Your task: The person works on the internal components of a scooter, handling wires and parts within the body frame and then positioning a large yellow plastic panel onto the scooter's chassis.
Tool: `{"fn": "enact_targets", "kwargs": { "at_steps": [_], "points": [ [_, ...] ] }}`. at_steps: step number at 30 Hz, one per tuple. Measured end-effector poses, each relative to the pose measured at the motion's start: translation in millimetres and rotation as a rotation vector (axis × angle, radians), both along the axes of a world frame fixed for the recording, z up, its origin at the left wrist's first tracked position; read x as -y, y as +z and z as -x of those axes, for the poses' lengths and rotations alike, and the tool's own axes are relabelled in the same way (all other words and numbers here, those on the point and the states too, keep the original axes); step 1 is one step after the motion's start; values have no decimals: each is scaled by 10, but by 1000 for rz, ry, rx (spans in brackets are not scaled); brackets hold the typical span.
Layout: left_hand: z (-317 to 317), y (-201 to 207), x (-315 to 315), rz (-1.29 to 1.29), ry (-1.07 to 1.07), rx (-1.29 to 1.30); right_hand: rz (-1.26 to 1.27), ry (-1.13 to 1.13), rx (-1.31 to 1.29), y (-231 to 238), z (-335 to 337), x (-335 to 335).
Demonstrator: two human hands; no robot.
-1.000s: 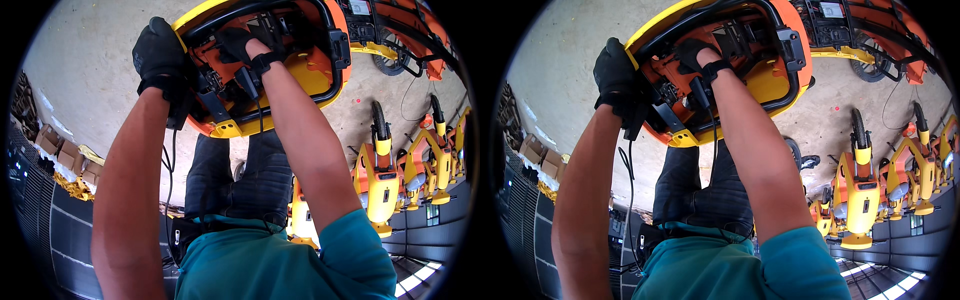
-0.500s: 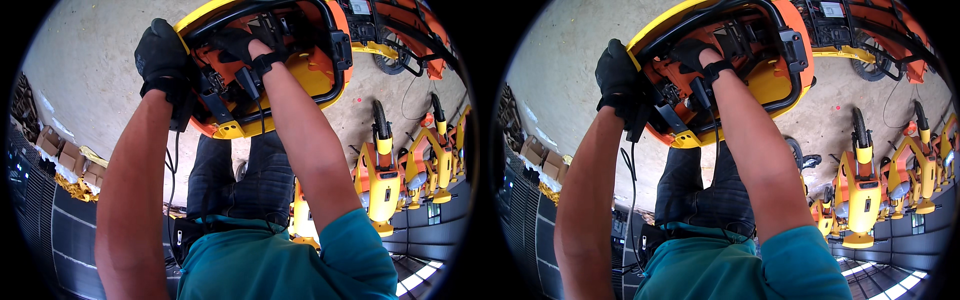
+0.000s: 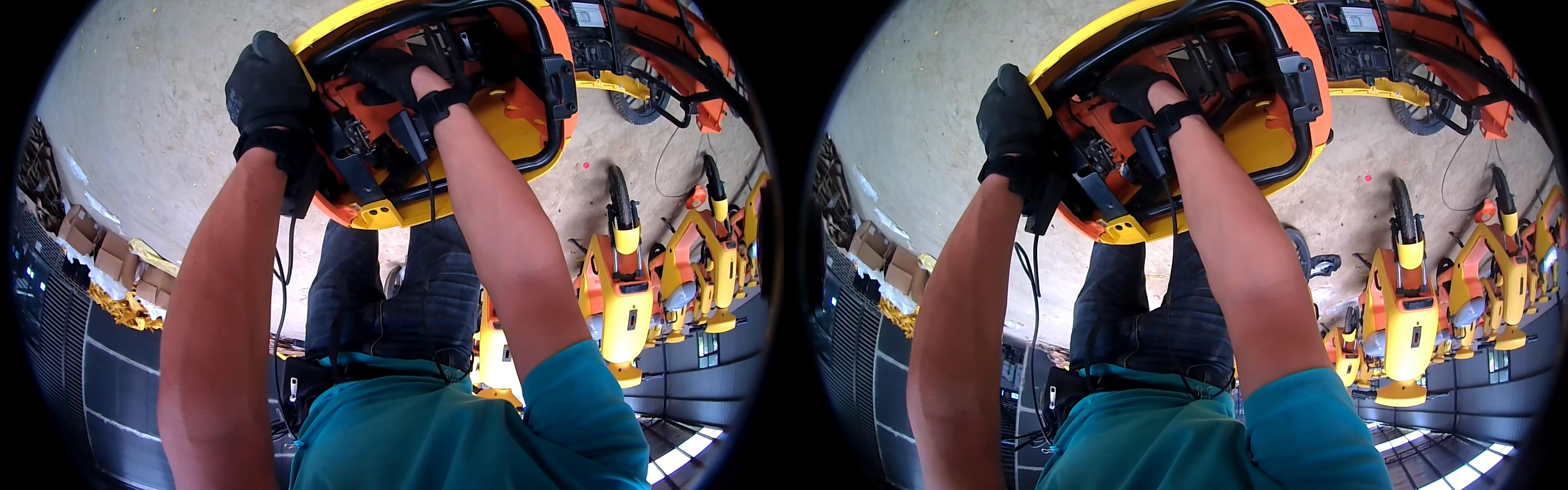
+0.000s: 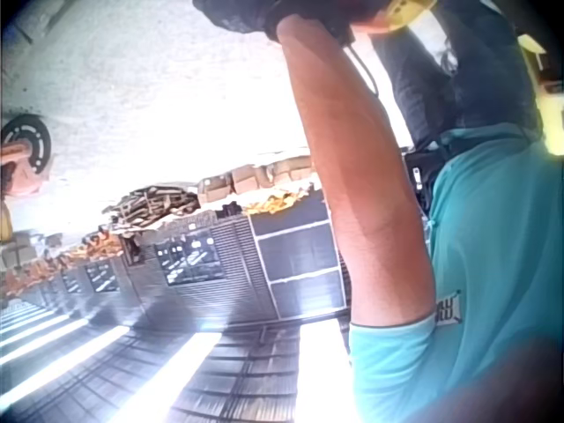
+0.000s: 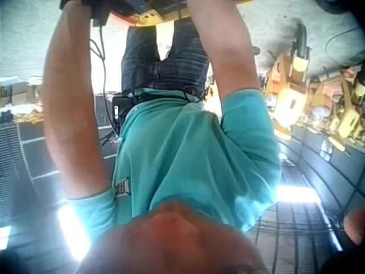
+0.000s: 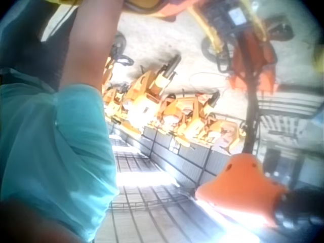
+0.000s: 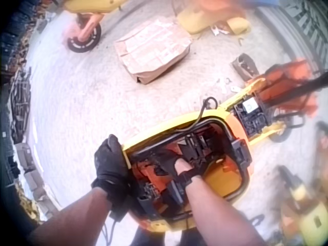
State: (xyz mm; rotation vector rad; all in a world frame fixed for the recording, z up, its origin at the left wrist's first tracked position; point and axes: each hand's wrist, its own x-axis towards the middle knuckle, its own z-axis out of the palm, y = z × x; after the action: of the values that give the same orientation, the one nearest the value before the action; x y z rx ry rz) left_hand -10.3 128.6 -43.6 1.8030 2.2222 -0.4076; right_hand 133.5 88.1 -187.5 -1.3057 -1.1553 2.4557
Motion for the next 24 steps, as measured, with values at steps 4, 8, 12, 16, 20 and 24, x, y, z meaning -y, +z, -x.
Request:
{"fn": "enact_targets", "kwargs": {
  "at_steps": [4,8,12,16,20,24],
  "points": [
    [15,40,-6,4,-18,-33,-210,259,246,-2,29,-43],
    [96,22,20,-20,-6,-21,-888,456,188,230,-55,-200],
    [79,-72,38,-2,115,47,-642,421,225,268,-91,-194],
    [52,-80,29,-11,108,52,-345,319,172,142,18,-125],
    [77,-76,37,7,147,42,-652,445,350,171,151,-75],
    [68,-46,24,13,150,24,-682,335,368,193,137,-31]
  ]
}}
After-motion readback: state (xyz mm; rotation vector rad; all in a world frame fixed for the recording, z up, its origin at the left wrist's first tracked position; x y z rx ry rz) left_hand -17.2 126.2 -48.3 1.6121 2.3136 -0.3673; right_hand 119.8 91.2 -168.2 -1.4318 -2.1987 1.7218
